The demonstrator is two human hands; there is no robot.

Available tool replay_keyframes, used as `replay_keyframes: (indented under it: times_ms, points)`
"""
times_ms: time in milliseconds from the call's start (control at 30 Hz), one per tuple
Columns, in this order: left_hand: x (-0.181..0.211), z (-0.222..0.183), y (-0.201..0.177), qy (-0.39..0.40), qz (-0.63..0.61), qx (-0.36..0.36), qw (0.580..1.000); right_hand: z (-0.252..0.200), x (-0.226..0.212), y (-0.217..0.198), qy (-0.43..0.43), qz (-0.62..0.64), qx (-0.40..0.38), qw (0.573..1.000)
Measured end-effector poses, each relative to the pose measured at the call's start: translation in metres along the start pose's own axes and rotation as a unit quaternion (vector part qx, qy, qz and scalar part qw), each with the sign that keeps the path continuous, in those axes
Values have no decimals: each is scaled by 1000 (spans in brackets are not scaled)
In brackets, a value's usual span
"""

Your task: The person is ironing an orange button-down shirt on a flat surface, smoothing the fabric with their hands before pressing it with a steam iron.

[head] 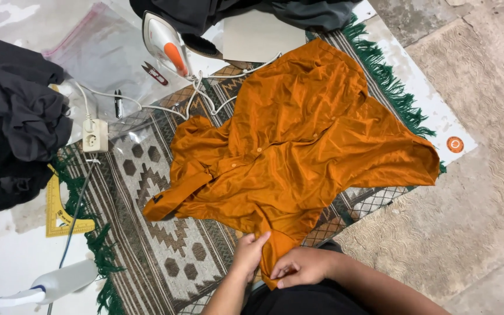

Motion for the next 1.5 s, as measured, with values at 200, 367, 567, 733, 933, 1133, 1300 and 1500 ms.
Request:
replay_keyframes:
  times_ms: [200,367,567,733,933,1133,1300,1500]
  points:
    - [-60,-16,-67,-71,36,72,994,-27,51,-84,310,18,278,909]
    - [-137,2,-119,-177,233,58,954,-70,126,-124,351,63,411,839]
    - [-31,-18,-115,-79,317,193,925,-105,148,-158,332,-1,543,772]
    - [-5,13,-115,-7,182,255,950,-68,123,-161,161,-349,453,805]
    - [-31,-13,-128,-135,303,171,928,-45,151,-139,175,-426,311,832]
    - [20,-20,-123,-65,324,346,878,-88,151,-177,107,-384,456,796]
    - [131,20,-13,308,382,269,829,-153,176,-260,225,-265,554,757]
    - [207,69,144,376,485,119,781,-201,218,-363,211,-202,639,712]
Point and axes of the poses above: each hand's wrist, its own z-axis towards the middle knuckle, its own y-axis out of the palm, x = y × z, the point moved 10 cm from there along z, towards the middle knuckle, and after that the axes turned 1 degree about y, right-handed, at the moved point
